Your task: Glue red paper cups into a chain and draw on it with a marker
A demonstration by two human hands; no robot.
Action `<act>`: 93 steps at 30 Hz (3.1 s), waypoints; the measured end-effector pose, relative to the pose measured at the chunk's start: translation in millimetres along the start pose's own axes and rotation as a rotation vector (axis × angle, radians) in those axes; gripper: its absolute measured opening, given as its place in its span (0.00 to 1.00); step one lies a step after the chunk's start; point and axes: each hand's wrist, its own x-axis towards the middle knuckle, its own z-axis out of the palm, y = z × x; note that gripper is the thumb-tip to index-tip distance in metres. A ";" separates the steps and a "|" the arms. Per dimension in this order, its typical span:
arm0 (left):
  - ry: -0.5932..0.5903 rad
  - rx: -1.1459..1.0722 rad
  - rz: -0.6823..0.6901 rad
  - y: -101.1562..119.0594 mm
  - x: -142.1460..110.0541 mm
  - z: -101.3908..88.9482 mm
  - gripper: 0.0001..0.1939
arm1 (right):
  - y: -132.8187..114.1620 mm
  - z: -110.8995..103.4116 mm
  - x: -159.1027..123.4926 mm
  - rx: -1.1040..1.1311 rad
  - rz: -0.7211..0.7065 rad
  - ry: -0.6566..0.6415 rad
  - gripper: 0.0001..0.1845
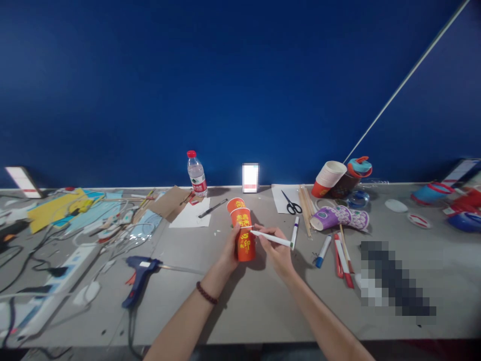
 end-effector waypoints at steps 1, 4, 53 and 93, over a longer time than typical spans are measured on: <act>-0.006 -0.004 -0.007 -0.3 0.1 -0.2 0.19 | -0.4 -0.1 -0.2 -0.002 0.013 0.001 0.12; -0.062 0.002 -0.018 -0.5 0.0 -0.2 0.20 | -0.6 -0.7 -1.1 0.008 0.053 -0.003 0.13; -0.051 0.066 -0.029 -0.6 1.6 -1.9 0.23 | -0.3 -2.6 3.6 0.009 -0.014 -0.054 0.10; -0.060 0.071 -0.054 0.5 -0.8 2.4 0.22 | -1.5 -1.5 5.0 0.112 0.109 0.047 0.16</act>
